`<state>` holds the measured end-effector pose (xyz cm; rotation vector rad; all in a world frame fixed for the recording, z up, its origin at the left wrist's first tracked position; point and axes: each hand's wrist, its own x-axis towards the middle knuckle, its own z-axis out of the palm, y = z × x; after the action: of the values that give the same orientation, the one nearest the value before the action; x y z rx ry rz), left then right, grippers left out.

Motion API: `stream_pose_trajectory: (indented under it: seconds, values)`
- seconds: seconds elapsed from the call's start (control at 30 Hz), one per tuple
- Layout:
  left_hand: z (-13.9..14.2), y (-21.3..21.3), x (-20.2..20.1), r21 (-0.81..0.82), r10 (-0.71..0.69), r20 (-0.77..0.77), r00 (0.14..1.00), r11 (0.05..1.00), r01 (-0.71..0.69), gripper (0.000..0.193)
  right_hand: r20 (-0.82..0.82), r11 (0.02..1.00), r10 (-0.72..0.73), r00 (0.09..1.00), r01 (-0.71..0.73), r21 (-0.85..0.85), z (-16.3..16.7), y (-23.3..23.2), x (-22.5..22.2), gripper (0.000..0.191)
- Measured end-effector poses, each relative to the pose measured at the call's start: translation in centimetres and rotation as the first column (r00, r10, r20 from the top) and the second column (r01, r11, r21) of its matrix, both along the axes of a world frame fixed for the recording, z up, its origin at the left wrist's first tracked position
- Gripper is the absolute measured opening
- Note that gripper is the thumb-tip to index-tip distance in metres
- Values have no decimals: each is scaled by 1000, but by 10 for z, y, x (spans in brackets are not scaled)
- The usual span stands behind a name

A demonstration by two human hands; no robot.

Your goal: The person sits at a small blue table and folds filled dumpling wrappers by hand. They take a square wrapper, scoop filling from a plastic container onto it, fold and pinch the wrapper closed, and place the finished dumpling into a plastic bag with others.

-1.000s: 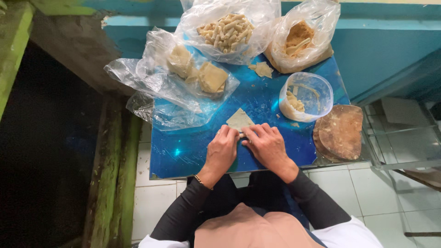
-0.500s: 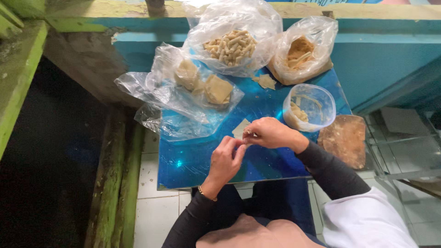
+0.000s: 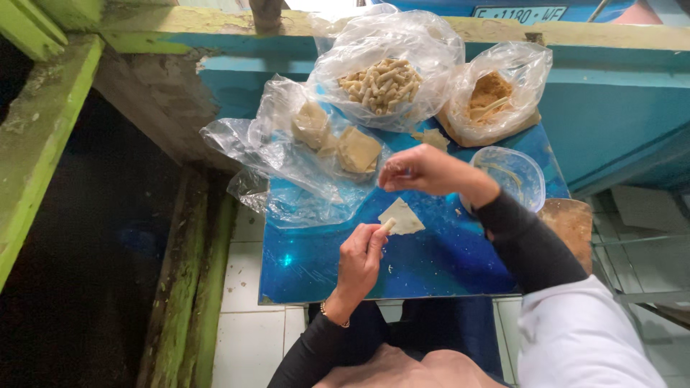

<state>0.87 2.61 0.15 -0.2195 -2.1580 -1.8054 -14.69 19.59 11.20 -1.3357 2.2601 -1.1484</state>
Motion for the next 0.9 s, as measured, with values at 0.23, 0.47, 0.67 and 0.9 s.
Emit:
stream_pose_trajectory:
  seconds: [0.23,0.47,0.67,0.9]
  values:
    - [-3,-2,0,159,20,75,997,987,-32,31,24,939,242,970,-241,247,3,-26,27,20]
    - [-1,4,5,-414,34,-332,943,893,-178,31,-521,979,-155,839,203,35,13,9,-54,18]
    - [-2,14,13,-755,-116,-275,954,641,-139,34,-721,865,-445,532,463,-192,29,33,-65,30]
    - [-5,16,17,-761,-161,-286,945,637,-122,40,-719,743,-398,569,660,111,-23,137,52,30]
